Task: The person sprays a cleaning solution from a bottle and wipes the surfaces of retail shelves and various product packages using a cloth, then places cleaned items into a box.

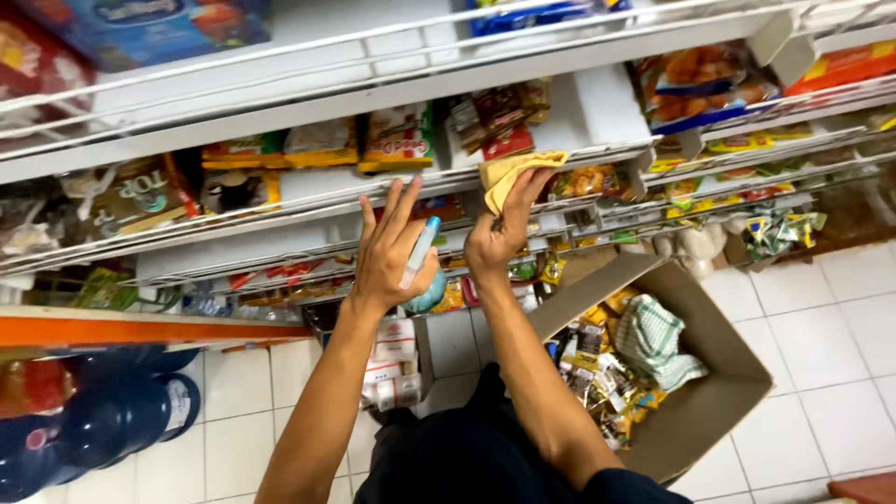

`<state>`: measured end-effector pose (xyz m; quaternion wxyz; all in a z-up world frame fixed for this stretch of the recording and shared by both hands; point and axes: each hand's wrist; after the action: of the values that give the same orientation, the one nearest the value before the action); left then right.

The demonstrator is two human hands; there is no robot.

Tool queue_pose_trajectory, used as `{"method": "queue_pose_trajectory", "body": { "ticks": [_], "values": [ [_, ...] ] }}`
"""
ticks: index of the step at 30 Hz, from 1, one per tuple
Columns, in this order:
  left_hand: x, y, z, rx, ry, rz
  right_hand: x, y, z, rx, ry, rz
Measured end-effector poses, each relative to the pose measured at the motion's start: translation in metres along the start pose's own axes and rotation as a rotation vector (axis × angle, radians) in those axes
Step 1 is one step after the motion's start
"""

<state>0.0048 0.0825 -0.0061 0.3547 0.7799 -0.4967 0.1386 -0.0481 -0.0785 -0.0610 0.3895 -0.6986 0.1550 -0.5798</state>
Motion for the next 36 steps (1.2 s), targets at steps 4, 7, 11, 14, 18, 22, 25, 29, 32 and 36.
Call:
{"method": "queue_pose_trajectory", "body": {
  "ticks": [4, 7, 11, 14, 18, 22, 25, 29, 32, 36],
  "values": [
    [-0.018, -0.021, -0.026, -0.006, 0.056, -0.038, -0.026, -0.024, 0.034, 0.016, 0.022, 0.029],
    [-0.035, -0.035, -0.043, 0.003, 0.082, -0.038, -0.049, -0.039, 0.053, -0.088, -0.064, -0.072],
    [-0.043, -0.055, -0.059, 0.062, 0.029, -0.022, -0.066, -0.047, 0.067, -0.162, -0.250, -0.206],
    [-0.048, -0.065, -0.066, 0.064, -0.024, -0.017, -0.064, -0.045, 0.059, -0.196, -0.237, -0.228],
    [-0.052, -0.073, -0.072, -0.007, 0.009, 0.016, -0.052, -0.051, 0.063, -0.099, -0.036, -0.043],
    [-0.069, -0.086, -0.087, -0.050, 0.100, 0.032, -0.065, -0.069, 0.095, -0.155, -0.001, -0.040],
    [-0.085, -0.098, -0.099, -0.043, 0.156, 0.035, -0.088, -0.075, 0.113, -0.229, -0.159, -0.135],
    [-0.108, -0.120, -0.114, -0.034, 0.239, 0.000, -0.113, -0.067, 0.128, -0.303, -0.351, -0.315],
    [-0.117, -0.134, -0.120, -0.006, 0.276, -0.031, -0.112, -0.059, 0.131, -0.400, -0.486, -0.543],
    [-0.125, -0.143, -0.124, 0.024, 0.279, -0.048, -0.103, -0.057, 0.125, -0.476, -0.587, -0.749]
  ]
}}
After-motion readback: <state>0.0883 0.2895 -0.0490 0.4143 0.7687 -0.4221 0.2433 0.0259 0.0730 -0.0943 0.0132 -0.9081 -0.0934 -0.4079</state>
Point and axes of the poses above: each hand's wrist, its own x-axis towards the middle knuckle, its own z-axis out of the palm, y = z × x, and after that the axes turned 2 degrees about -z, right-handed
